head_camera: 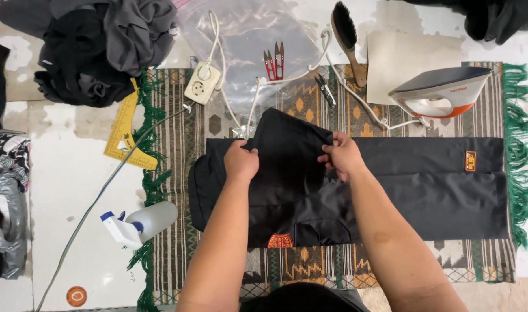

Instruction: The person irons a black garment laid on a patterned mat, repeatedly smoothing and folding sections while using an electric iron. The person also uses a small blade to trim loose threads from the garment during the process.

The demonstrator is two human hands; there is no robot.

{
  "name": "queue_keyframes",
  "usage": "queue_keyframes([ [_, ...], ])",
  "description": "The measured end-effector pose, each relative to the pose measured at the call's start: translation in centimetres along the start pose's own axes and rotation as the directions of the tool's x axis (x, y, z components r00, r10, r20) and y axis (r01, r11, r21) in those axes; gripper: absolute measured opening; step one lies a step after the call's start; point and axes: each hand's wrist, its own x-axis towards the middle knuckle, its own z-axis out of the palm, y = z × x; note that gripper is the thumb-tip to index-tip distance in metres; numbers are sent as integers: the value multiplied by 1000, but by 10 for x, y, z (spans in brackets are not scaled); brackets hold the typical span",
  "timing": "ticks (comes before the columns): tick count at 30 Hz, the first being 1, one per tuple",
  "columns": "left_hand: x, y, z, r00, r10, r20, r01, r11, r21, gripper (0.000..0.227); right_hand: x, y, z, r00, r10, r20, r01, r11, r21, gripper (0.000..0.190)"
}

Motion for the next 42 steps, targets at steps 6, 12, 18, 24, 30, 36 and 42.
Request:
queue_keyframes([
  [6,-38,21,-41,995,35,98,-45,993,107,49,-7,10,-21,985,-77,152,75,997,18,42],
  [12,-30,13,-15,978,40,207,-48,998,34,64,-64,-37,-11,977,-119,177,125,992,-23,41],
  [18,-73,27,-42,976,110,186,-11,884,-467,31,-56,-8,-31,982,-149,116,142,988,65,33],
  [24,-148,-62,-28,895,423,141,-368,880,-299,30,-94,10,-59,931,-284,230,197,919,341,13],
  [30,-208,-128,22,849,525,50,-487,817,-308,34,-23,132,-120,985,-39,169,-36,907,420,37],
  [36,-204,-121,45,964,-211,-161,84,816,-571,54,-72,119,-90,998,33,-52,-29,997,72,54],
  [42,-145,-99,8,914,-397,83,353,680,-643,53,-59,101,-89,998,21,67,-23,999,41,21],
])
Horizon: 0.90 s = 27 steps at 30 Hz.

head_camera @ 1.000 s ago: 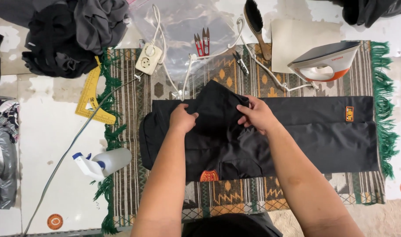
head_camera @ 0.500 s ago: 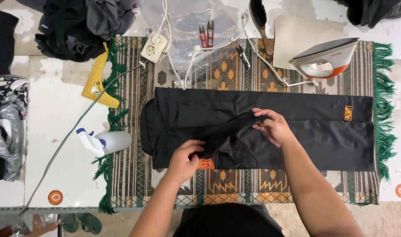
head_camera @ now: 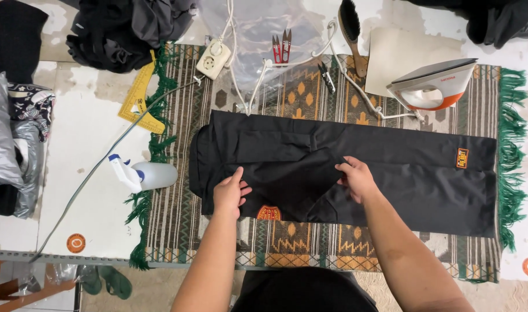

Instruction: The person irons a black garment laid on a patterned mat, repeatedly smoothing and folding sections while using an electric iron. The person also uses a small blade to trim loose threads from the garment during the process.

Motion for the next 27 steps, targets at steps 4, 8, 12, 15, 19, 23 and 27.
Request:
queue_keyframes([
  [4,30,1,20,1000,21,3,-20,986,-164,24,50,17,-12,998,27,62,-30,998,60,22],
  [8,39,-11,31,992,121,37,-103,942,-318,27,19,-5,2,999,40,-23,-34,978,205,23],
  [12,47,-40,37,980,182,85,-170,976,-135,37,-20,-10,25,998,48,41,-58,949,311,32],
  [15,72,-61,43,981,191,33,-178,955,-238,29,-7,30,19,998,51,-25,-42,957,286,22],
  [19,37,-40,43,988,112,109,-63,923,-379,23,-1,43,18,998,29,-63,-9,953,303,14],
  [23,28,-56,31,992,-27,126,55,972,-230,30,-31,20,11,990,44,-132,-33,996,89,34],
  [27,20,-46,26,991,-32,133,56,982,-181,35,-24,20,15,976,-9,-218,-21,991,-134,68],
])
